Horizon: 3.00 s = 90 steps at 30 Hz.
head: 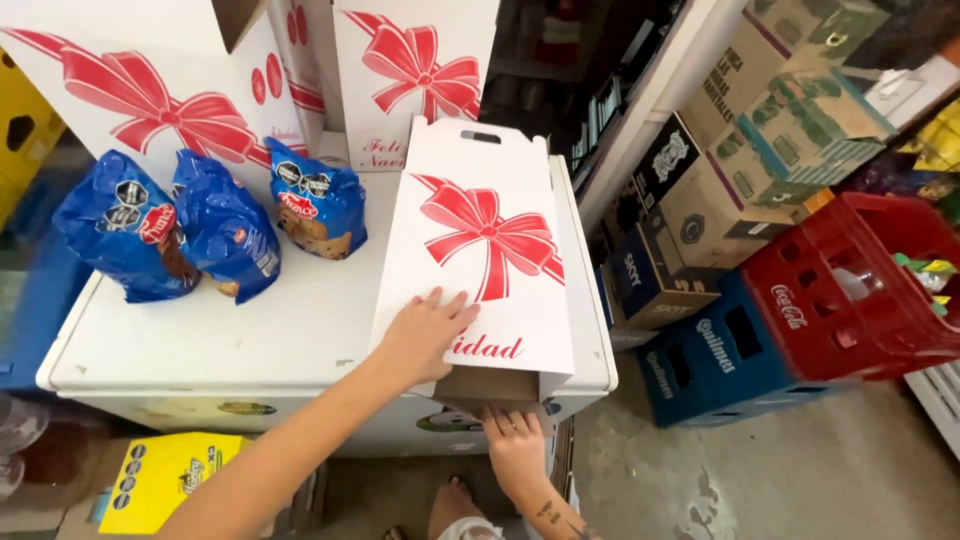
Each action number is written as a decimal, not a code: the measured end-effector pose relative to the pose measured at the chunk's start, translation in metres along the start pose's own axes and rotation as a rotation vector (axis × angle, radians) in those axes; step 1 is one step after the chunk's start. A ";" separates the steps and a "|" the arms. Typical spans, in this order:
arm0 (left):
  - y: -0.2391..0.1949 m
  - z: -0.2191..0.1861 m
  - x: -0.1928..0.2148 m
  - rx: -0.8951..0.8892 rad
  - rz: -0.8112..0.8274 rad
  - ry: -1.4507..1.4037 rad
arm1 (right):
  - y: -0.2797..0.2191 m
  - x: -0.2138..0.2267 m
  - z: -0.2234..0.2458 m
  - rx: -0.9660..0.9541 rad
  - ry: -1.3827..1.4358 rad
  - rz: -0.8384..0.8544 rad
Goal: The person assembles a white cardboard gift box with a red bow and 'Feliz Navidad' text. They fold the side flaps, tuck the top flaps, and secure the bottom tabs to form the box on a white surface.
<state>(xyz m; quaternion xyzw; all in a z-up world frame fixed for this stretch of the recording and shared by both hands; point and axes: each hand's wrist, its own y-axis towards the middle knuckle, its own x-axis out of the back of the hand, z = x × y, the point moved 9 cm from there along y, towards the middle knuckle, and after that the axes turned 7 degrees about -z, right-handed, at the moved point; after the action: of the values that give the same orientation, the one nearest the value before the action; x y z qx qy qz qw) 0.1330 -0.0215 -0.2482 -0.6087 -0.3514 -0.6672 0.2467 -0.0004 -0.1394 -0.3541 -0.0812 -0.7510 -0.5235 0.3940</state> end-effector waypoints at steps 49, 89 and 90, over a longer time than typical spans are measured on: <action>0.031 -0.044 0.024 0.013 -0.653 0.283 | 0.117 -0.002 -0.083 0.479 -0.400 0.564; 0.007 -0.084 -0.015 0.171 -0.612 0.213 | -0.003 -0.088 -0.191 -1.592 0.896 -0.304; 0.006 -0.087 -0.020 0.154 -0.616 0.196 | 0.004 -0.093 -0.191 -1.635 0.955 -0.361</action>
<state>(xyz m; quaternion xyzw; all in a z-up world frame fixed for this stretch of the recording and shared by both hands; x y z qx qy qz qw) 0.0842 -0.0941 -0.2684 -0.3865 -0.5430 -0.7372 0.1113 0.1615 -0.2729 -0.3876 0.0079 0.0842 -0.9154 0.3935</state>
